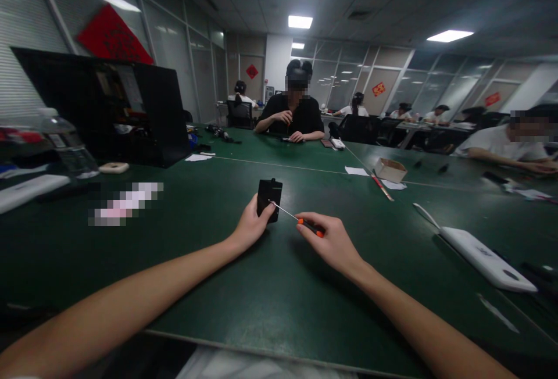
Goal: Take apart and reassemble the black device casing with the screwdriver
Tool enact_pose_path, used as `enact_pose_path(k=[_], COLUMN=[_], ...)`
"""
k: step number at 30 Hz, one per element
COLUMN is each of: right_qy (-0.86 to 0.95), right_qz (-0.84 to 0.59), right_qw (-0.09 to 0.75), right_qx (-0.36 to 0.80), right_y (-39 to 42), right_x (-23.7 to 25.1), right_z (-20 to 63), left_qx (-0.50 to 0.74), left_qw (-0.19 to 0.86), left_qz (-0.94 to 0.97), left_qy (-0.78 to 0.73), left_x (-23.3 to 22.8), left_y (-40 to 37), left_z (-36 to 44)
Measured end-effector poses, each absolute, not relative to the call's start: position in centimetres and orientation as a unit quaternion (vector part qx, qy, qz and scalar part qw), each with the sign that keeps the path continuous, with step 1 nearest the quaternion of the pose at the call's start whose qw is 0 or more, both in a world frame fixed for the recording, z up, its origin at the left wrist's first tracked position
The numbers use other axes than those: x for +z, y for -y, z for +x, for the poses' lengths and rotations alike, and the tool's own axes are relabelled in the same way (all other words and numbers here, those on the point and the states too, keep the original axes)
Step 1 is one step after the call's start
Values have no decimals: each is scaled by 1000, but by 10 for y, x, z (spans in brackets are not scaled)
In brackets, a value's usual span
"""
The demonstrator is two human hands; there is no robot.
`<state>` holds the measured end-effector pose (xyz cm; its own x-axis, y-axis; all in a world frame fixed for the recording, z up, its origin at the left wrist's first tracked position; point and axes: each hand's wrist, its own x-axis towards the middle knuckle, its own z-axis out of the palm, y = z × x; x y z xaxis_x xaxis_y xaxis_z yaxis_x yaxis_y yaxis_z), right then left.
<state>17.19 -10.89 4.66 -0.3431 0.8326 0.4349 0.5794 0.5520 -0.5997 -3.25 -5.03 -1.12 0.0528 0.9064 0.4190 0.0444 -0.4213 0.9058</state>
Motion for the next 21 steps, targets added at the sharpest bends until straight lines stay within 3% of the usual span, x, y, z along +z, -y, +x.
enact_pose_path(k=[11, 21], right_qy=[792, 735], right_qz=[-456, -484], right_qw=[360, 330], right_qx=[186, 342], right_y=[107, 103], right_x=[49, 49], right_z=[171, 170], left_qx=[573, 561], left_qw=[322, 266], left_qz=[635, 655], left_qy=[-406, -431], left_x=[-8, -7], left_y=[52, 53], left_z=[-33, -36])
